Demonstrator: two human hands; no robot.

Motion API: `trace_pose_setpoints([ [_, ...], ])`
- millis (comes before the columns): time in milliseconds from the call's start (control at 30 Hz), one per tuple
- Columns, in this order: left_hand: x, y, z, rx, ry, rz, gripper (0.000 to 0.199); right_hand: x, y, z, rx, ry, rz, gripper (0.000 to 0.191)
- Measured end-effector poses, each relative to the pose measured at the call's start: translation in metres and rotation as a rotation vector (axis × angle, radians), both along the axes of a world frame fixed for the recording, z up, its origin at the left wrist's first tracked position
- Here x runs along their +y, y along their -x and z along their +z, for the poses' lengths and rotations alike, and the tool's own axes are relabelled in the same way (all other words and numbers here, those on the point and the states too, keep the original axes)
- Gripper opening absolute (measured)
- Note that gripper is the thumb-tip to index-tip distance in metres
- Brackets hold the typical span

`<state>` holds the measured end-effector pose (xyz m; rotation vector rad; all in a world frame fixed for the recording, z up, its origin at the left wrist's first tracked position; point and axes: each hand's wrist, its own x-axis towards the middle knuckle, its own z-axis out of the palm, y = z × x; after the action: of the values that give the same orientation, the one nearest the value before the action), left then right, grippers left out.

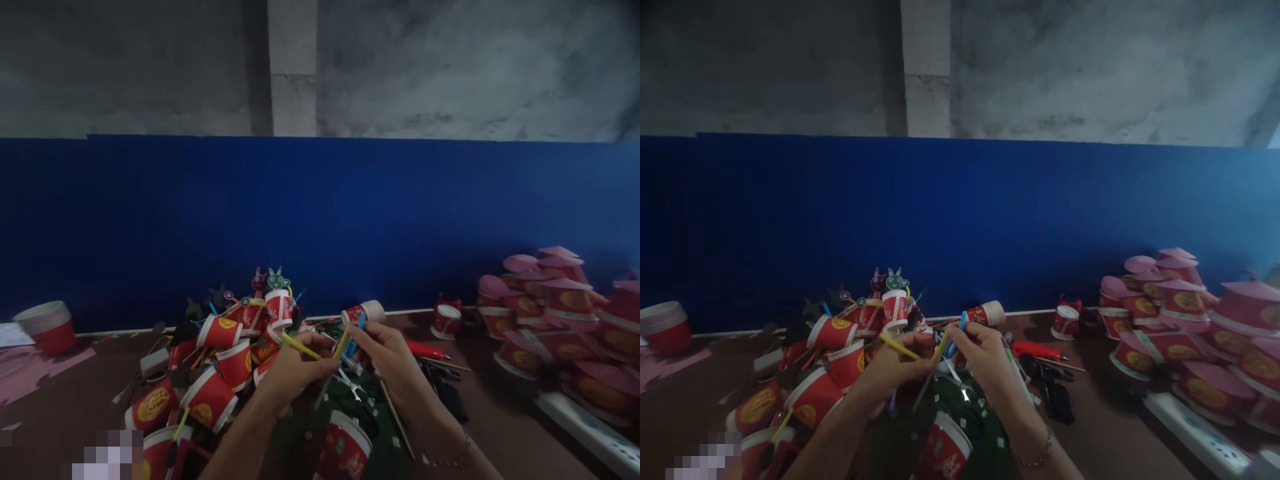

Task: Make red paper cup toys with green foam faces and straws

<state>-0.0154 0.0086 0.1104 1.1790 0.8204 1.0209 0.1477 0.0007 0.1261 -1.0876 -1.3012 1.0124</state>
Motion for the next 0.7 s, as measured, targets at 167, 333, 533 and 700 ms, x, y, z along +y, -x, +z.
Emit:
trace_pose_setpoints([
  [167, -0.001, -0.001, 0.003, -0.128, -0.027, 0.114, 0.031, -0.004, -0.004, 0.007, 0.059, -0.017, -0.043, 0.035],
  [333, -0.003, -0.005, 0.004, -0.193, -0.069, 0.189, 0.031, -0.008, -0.003, 0.006, -0.027, -0.014, 0.061, 0.03],
  [533, -0.009, -0.012, 0.008, -0.161, -0.17, 0.201, 0.029, -0.01, 0.001, 0.003, -0.192, -0.039, 0.157, 0.025],
  [700, -0.007, -0.015, -0.001, -0.168, -0.151, 0.146, 0.03, -0.009, -0.001, -0.001, -0.226, -0.016, 0.207, 0.025],
])
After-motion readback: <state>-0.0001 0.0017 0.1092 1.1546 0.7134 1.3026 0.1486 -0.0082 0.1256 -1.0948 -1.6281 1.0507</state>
